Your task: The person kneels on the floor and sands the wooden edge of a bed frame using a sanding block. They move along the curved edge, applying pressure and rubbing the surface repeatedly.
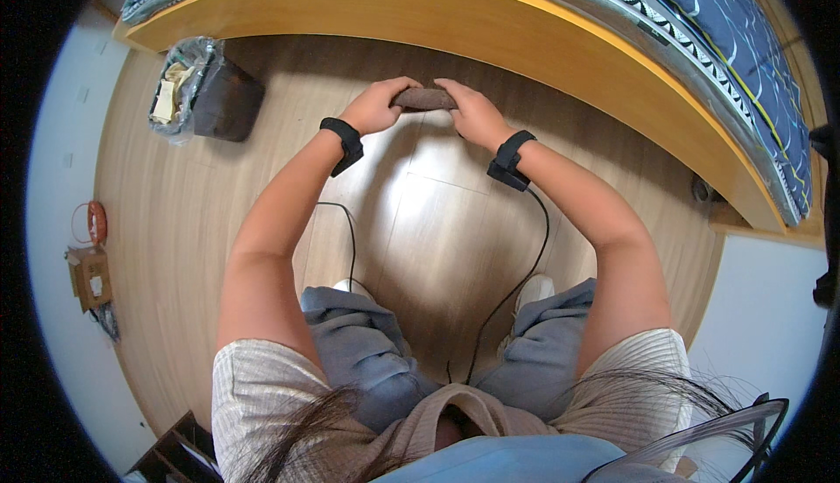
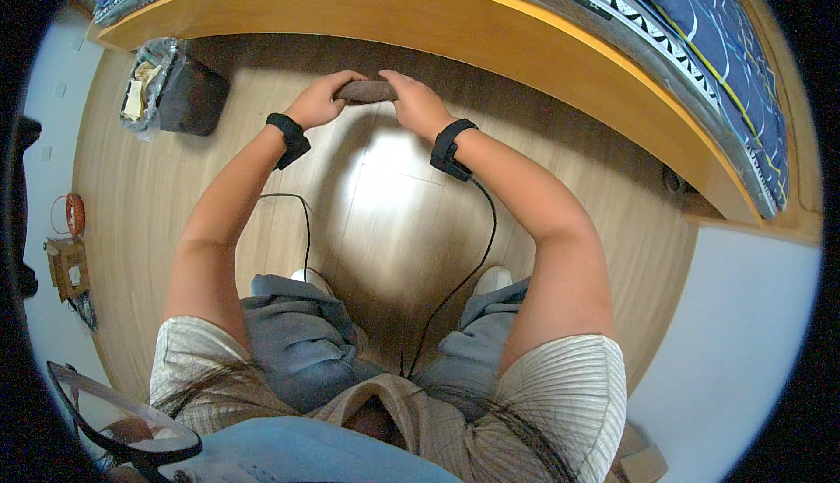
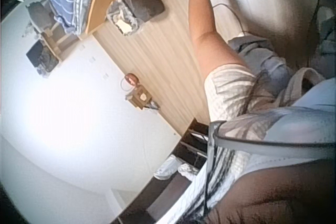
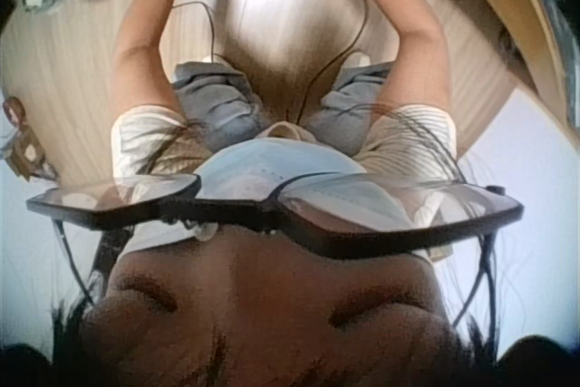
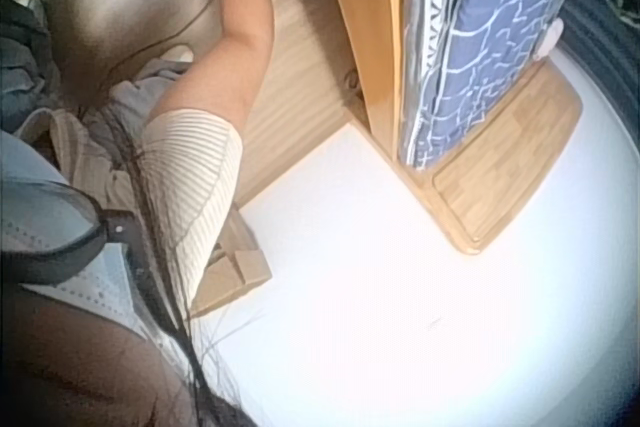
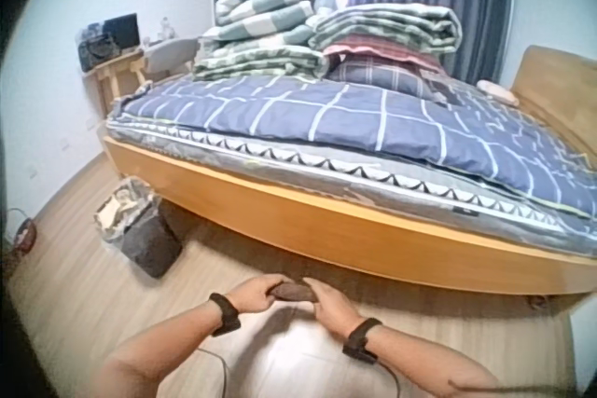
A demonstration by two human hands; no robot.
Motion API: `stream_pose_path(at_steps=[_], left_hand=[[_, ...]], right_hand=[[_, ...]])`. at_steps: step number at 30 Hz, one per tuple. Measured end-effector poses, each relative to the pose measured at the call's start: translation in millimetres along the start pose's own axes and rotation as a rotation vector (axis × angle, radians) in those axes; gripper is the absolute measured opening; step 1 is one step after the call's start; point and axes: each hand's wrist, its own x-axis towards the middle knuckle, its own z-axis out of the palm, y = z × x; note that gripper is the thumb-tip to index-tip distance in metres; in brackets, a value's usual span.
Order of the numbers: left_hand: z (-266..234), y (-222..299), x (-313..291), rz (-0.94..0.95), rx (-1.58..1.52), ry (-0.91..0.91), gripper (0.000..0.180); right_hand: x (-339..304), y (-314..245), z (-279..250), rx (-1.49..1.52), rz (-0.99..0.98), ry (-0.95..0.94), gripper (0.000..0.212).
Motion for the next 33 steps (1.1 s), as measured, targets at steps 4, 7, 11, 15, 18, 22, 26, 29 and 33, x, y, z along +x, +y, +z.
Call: stream_pose_path(at_steps=[4, 7, 11, 15, 18, 22, 26, 29, 33], left_hand=[[-1.9, -11.7, 12.2, -0.36, -0.594, -0.057, 0.042], [2.1, -14.3, 17.3, -0.478, -0.862, 0.073, 0.037], [1.9, -10.5, 31.8, -0.49, -1.07, 0.278, 0.038], [-6.2, -7.1, 44.6, -0.455, -1.232, 0.418, 0.027], [-10.5, -4.8, 49.6, -0.33, -1.367, 0.481, 0.024], [-9.9, -1.2, 47.5, -0.301, -1.386, 0.451, 0.023], [-7.0, 4.0, 45.6, -0.313, -1.386, 0.396, 0.021], [-1.4, 9.3, 49.1, -0.325, -1.36, 0.361, 0.019], [7.1, 17.0, 57.5, -0.345, -1.351, 0.318, 0.012]], right_hand=[[5.0, 13.7, -15.4, 0.58, 0.566, -0.207, 0.04], [5.6, 17.8, -30.2, 1.096, 0.767, -0.264, 0.04], [13.8, 11.6, -33.1, 1.437, 0.753, -0.102, 0.045], [38.1, 6.0, -31.7, 1.698, 0.595, 0.065, 0.032], [42.8, 6.0, -33.5, 1.733, 0.586, 0.175, 0.026], [35.2, 11.7, -38.9, 1.759, 0.563, 0.18, 0.021], [24.0, 17.0, -44.8, 1.738, 0.568, 0.199, 0.023], [16.5, 19.6, -51.6, 1.717, 0.582, 0.244, 0.025], [4.1, 22.9, -63.1, 1.709, 0.638, 0.304, 0.024]])
